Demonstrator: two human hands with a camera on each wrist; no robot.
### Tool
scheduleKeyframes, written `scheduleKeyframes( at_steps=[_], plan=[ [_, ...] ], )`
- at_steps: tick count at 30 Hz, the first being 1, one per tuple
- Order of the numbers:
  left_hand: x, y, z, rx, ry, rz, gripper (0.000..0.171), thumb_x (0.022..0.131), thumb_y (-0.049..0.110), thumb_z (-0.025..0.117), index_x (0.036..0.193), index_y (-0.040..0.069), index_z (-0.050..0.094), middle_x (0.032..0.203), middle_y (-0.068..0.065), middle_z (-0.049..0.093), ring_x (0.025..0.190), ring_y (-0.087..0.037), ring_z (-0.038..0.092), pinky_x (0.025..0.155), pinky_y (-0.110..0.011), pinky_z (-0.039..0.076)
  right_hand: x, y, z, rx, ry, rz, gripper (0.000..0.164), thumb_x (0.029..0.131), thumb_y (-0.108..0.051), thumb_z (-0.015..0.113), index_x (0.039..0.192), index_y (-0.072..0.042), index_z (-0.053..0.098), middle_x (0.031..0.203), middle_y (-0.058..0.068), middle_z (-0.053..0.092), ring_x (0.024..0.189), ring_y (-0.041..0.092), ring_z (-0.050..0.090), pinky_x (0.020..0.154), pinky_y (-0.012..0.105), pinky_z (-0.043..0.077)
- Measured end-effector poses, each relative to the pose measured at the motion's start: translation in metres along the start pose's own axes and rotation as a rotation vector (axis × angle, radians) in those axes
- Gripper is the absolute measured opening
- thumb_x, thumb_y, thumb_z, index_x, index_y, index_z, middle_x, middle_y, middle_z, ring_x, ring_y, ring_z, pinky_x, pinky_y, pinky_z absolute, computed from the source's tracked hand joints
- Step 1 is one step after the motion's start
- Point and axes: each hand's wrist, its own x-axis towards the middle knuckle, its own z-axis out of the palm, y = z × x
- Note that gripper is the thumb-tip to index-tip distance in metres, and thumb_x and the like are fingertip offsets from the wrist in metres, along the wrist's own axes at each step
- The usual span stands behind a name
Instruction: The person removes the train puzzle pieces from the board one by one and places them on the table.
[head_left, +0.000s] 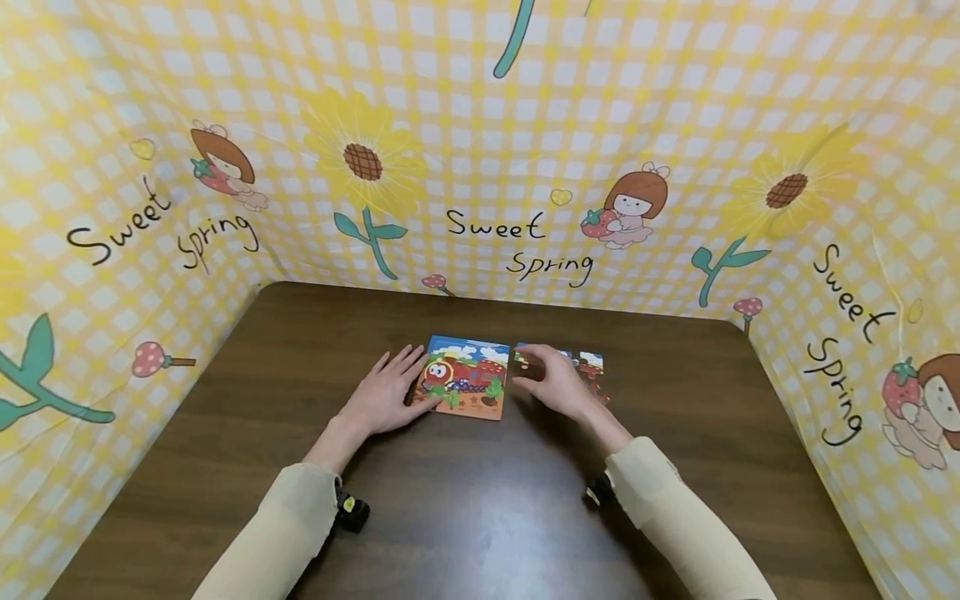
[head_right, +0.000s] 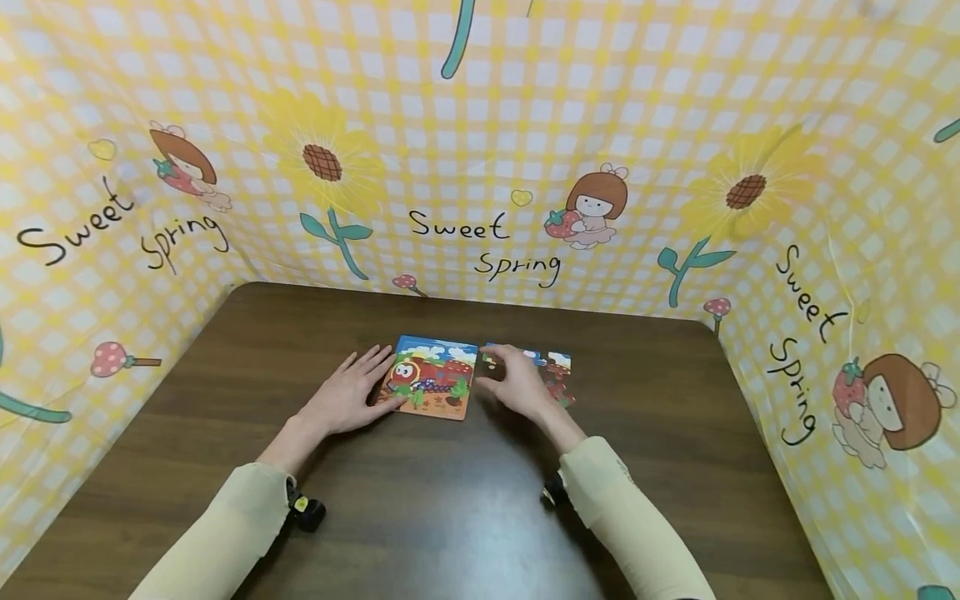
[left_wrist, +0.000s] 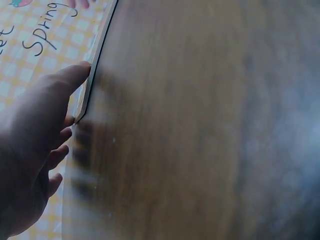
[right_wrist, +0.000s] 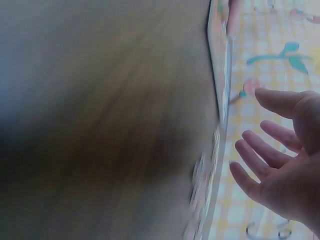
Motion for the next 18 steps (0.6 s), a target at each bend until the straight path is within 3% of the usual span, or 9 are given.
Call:
scheduleKeyframes(
  at_steps=[10, 18],
  plan=[
    [0.000, -0.001, -0.004, 0.017, -0.007, 0.025, 0.094, 0.105, 0.069, 0.059, 0.173, 0.008, 0.035, 0.181, -0.012, 0.033, 0.171, -0.037, 0.026, 0.139, -0.063, 0.021, 0.034, -0.028, 0.047, 0.177, -0.100, 0.025, 0.048, 0.104, -0.010, 0.076, 0.147, 0.005, 0.064, 0.137, 0.024, 0.075, 0.127, 0.040, 0.072, 0.108, 0.052, 0.061],
    [0.001, 0.000, -0.004, 0.028, -0.005, 0.019, 0.094, 0.104, 0.070, 0.059, 0.173, 0.010, 0.036, 0.181, -0.010, 0.035, 0.171, -0.035, 0.028, 0.139, -0.062, 0.021, 0.047, -0.036, 0.065, 0.217, -0.116, 0.030, 0.042, 0.105, -0.008, 0.074, 0.144, 0.005, 0.066, 0.128, 0.022, 0.080, 0.119, 0.037, 0.077, 0.098, 0.044, 0.065]
  ],
)
